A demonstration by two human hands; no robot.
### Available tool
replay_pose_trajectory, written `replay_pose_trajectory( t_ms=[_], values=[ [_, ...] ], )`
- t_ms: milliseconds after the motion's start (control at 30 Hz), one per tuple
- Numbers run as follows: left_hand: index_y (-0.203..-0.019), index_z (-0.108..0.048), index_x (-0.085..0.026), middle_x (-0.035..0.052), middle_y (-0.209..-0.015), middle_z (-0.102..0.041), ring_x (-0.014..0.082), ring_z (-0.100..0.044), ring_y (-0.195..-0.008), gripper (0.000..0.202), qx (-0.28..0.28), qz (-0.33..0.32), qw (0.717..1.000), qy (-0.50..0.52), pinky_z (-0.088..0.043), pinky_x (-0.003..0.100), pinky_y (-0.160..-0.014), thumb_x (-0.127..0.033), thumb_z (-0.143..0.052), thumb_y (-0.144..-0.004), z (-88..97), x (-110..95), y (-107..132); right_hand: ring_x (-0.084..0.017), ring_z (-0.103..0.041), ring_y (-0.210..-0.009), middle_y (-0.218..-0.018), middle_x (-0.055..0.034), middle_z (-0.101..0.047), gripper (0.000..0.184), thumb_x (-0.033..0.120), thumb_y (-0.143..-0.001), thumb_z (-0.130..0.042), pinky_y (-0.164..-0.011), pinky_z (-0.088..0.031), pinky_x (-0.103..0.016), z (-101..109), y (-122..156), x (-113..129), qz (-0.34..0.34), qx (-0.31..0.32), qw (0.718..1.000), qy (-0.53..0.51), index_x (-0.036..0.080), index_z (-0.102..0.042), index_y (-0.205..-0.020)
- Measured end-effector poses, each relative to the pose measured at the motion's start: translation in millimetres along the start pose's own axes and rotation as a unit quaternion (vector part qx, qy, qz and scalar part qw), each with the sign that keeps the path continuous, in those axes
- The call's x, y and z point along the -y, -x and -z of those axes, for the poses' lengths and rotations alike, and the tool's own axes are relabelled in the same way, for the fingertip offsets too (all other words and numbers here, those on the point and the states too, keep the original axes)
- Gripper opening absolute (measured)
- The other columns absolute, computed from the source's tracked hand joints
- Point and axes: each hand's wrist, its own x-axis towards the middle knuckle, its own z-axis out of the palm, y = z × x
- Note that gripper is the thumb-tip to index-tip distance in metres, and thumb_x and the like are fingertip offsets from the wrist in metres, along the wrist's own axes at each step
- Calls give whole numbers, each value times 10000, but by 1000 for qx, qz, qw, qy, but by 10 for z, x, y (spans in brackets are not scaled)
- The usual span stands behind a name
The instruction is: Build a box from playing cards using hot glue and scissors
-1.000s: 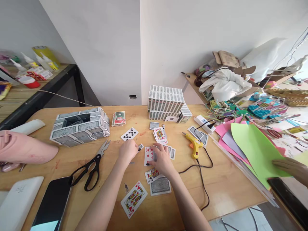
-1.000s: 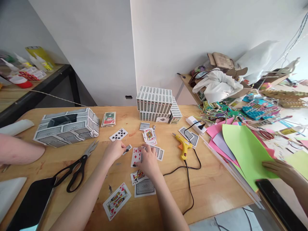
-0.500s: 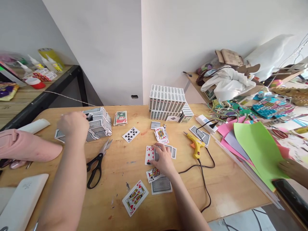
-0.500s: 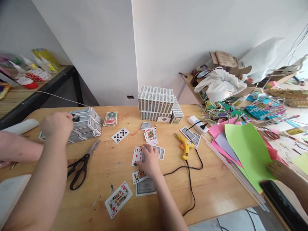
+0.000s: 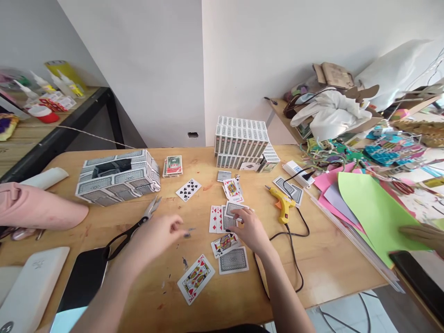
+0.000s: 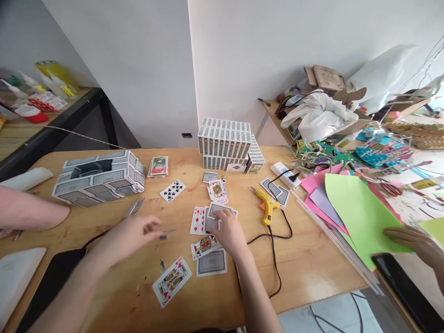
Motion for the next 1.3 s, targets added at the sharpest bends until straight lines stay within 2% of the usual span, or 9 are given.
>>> replay_pose_trajectory(
  t_ms=[133,267,433,633,733,867,967,1200,1300],
  values=[
    [-917,-583,-173,81,-1047,-577,259,-534,-970,449,85,-58,990,-97,-401,325,-798,-251,-757,-510,-629,-133,231,-220,-489,-911,-908,-24,-577,380,276,-602,-749,-809,-407,-333,4,198,73,45,71,996,19,245,-622,-958],
    [-764,-565,-160,99,-1008,-546,282,-508,-986,256,83,-44,988,-123,-394,346,-783,-201,-714,-559,-856,-155,334,-256,-450,-979,-1003,-57,-531,518,222,-520,-786,-818,-405,-356,-134,337,108,38,85,993,72,236,-593,-1001],
    [-781,-522,-186,37,-919,-572,211,-563,-859,123,75,-28,994,-79,-383,297,-670,-141,-580,-683,-804,-55,208,-235,-481,-956,-966,-52,-564,269,155,-608,-702,-812,-402,-332,-204,325,89,51,51,995,63,212,-616,-856],
    [-1001,-493,-180,77,-997,-566,224,-559,-902,238,-56,1,993,-107,-398,298,-677,-235,-535,-773,-597,-10,-164,-173,-587,-680,-684,-26,-648,138,240,-771,-542,-622,-423,-260,-123,234,31,-23,21,995,-98,183,-636,-686],
    [-1053,-518,-151,116,-1009,-556,259,-525,-958,282,-123,-24,979,-158,-403,342,-764,-294,-488,-812,-519,-47,-233,-166,-606,-596,-623,-26,-661,177,333,-727,-601,-559,-440,-250,-115,184,8,-91,9,960,-263,167,-605,-663],
    [-1224,-476,-265,114,-1280,-424,327,-382,-1172,640,-75,-124,977,-153,-331,431,-932,-446,-673,-643,-636,-48,-154,-146,-606,-535,-630,-25,-671,282,414,-646,-678,-507,-452,-242,-128,115,21,-126,-14,896,-425,173,-534,-674],
    [-1302,-382,-370,104,-1396,-296,414,-275,-1237,890,-67,-107,976,-177,-268,557,-939,-439,-770,-504,-726,25,-165,-127,-596,-523,-648,-23,-665,323,445,-647,-679,-484,-449,-228,-116,77,44,-132,-31,879,-458,168,-524,-708],
    [-1311,-400,-149,220,-1340,-348,418,-294,-1225,598,-335,-11,939,-74,-257,590,-938,-423,-506,-790,-281,50,-519,-144,-605,-544,-723,-35,-655,282,450,-774,-552,-494,-492,-268,-160,26,94,-102,-51,893,-435,182,-478,-821],
    [-1130,-561,-135,156,-1102,-578,314,-502,-1069,474,-208,-73,963,156,-388,472,-900,-469,-418,-825,-231,-145,-479,-169,-624,-671,-867,-69,-662,148,321,-868,-414,-603,-517,-317,-236,8,196,-30,-107,956,-272,195,-488,-891]
  ],
)
